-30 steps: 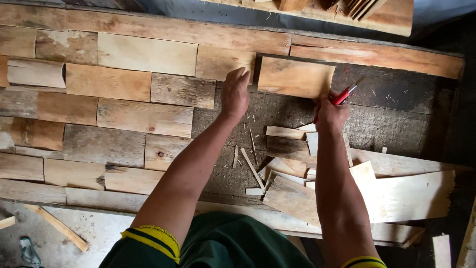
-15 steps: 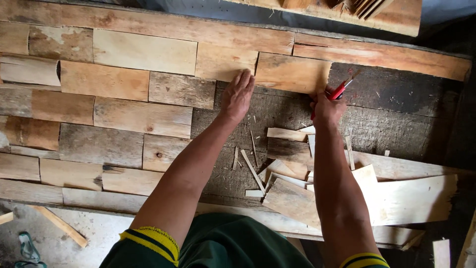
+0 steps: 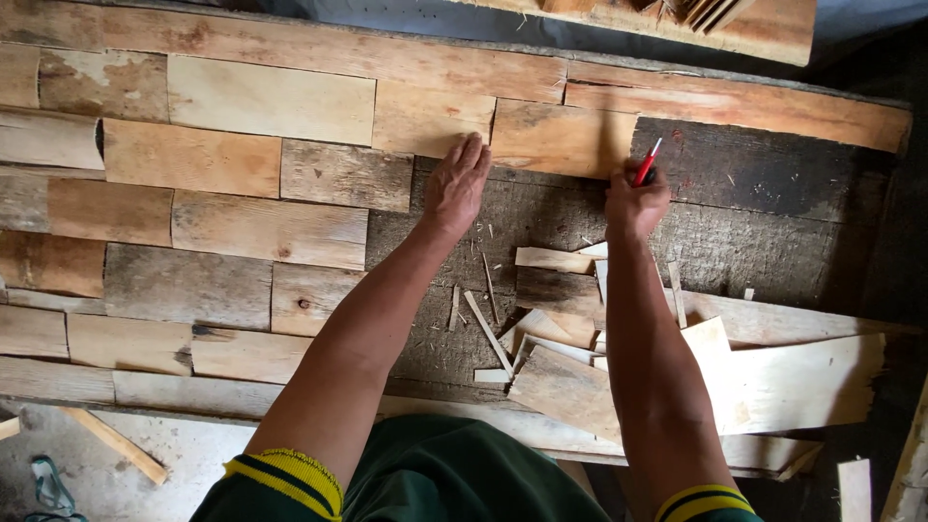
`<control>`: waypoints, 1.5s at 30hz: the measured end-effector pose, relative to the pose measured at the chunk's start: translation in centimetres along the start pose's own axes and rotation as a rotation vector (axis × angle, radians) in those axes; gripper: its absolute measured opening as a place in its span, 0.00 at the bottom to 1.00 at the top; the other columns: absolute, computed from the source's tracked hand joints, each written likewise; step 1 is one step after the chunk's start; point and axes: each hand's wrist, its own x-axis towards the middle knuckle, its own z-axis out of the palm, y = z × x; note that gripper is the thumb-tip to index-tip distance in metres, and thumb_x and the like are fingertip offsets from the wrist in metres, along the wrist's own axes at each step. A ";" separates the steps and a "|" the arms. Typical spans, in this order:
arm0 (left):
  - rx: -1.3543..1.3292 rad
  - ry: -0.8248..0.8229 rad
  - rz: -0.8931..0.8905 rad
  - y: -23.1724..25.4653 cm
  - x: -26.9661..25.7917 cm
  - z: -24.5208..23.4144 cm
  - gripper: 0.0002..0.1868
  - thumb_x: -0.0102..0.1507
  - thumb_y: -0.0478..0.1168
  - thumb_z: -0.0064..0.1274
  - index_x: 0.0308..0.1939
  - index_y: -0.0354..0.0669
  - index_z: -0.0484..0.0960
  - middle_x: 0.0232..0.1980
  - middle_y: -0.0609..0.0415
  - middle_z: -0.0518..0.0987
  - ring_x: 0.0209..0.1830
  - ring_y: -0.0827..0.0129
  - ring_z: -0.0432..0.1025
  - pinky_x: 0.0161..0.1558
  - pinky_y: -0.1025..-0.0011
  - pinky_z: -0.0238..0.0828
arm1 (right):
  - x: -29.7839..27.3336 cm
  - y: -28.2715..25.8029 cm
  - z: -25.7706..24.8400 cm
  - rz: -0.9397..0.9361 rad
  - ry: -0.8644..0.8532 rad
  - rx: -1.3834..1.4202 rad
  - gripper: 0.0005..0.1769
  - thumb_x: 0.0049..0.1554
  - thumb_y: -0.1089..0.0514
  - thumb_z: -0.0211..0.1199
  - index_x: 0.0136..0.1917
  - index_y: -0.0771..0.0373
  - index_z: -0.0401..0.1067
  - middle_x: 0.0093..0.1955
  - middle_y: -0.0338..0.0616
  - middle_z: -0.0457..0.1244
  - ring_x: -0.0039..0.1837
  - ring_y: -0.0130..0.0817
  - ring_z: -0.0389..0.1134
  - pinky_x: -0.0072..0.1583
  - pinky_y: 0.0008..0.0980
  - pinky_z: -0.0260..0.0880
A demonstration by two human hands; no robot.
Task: Cutting and arranging thin wood tiles to create a decorative mosaic pattern on a board.
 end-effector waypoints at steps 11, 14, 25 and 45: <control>0.010 -0.020 0.015 -0.3 0.0 0.6 0.24 0.67 0.27 0.49 0.67 0.42 0.76 0.75 0.43 0.68 0.74 0.52 0.64 0.72 0.65 0.64 | 1.2 2.1 0.3 -0.193 0.021 -0.051 0.06 0.53 0.63 0.73 0.46 0.58 0.81 0.41 0.35 0.72 0.41 0.23 0.70 0.45 0.25 0.72; -0.011 0.011 0.005 -0.5 -0.2 1.2 0.23 0.69 0.27 0.50 0.68 0.45 0.76 0.75 0.44 0.68 0.75 0.53 0.64 0.73 0.65 0.64 | 0.7 1.4 0.1 -0.161 0.024 -0.068 0.06 0.52 0.62 0.72 0.46 0.58 0.81 0.40 0.34 0.72 0.40 0.23 0.70 0.44 0.25 0.72; -0.231 0.069 -0.008 -1.0 2.0 -3.4 0.05 0.68 0.29 0.49 0.38 0.42 0.76 0.44 0.55 0.73 0.46 0.67 0.70 0.42 0.75 0.80 | 1.4 1.8 0.4 -0.182 0.012 -0.098 0.10 0.50 0.62 0.74 0.47 0.58 0.81 0.42 0.36 0.72 0.42 0.24 0.71 0.46 0.26 0.73; 0.168 -0.317 0.252 -0.6 3.2 -7.7 0.13 0.61 0.29 0.48 0.49 0.40 0.77 0.66 0.54 0.67 0.52 0.66 0.68 0.38 0.83 0.80 | 0.9 1.3 0.4 -0.139 0.049 -0.204 0.10 0.49 0.57 0.77 0.46 0.53 0.81 0.42 0.34 0.73 0.41 0.25 0.73 0.46 0.29 0.75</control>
